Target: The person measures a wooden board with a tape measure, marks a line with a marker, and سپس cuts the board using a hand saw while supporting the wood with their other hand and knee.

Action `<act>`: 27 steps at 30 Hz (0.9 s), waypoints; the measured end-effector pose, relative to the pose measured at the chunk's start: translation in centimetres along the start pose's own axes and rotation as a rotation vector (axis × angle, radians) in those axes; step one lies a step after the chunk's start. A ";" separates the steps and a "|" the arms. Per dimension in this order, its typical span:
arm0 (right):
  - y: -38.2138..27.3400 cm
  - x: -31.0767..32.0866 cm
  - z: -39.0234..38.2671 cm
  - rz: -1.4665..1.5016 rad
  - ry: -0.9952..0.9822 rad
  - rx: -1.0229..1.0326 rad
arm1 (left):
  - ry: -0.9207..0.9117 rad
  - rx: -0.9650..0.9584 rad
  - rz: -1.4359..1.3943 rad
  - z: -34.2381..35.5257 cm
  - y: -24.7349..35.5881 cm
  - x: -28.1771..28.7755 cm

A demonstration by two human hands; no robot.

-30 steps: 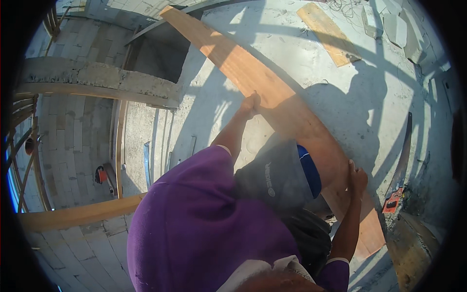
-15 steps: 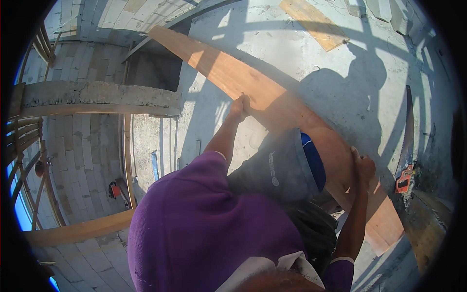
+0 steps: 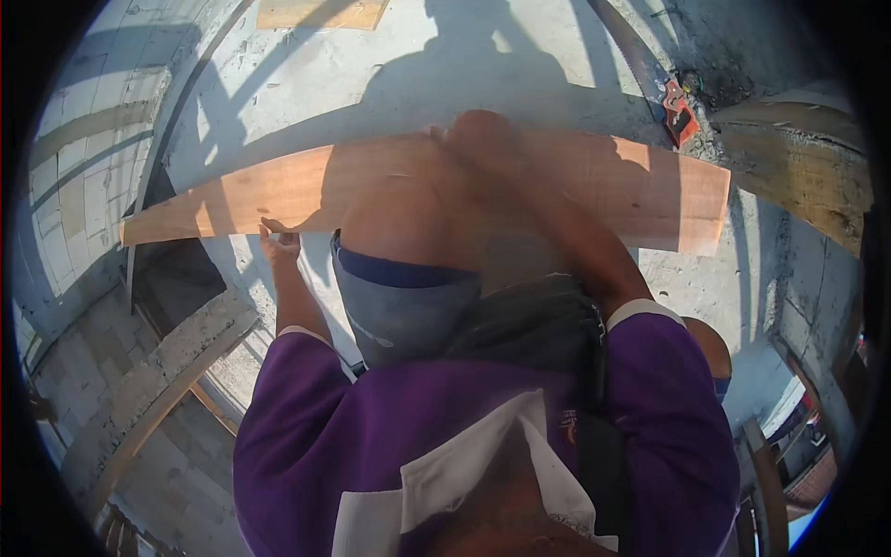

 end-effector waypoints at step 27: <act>16.0 45.9 -14.7 -0.131 0.703 -0.070 | -0.840 -0.062 0.051 -15.2 -15.2 -27.1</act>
Point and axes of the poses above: each hand's wrist, its own z-axis towards the middle knuckle, its own x-axis out of the back of the hand, y = z × x, the point moved 7 cm from there along z, towards the middle knuckle, and after that the axes turned 9 degrees about z, right-handed, at the moved point
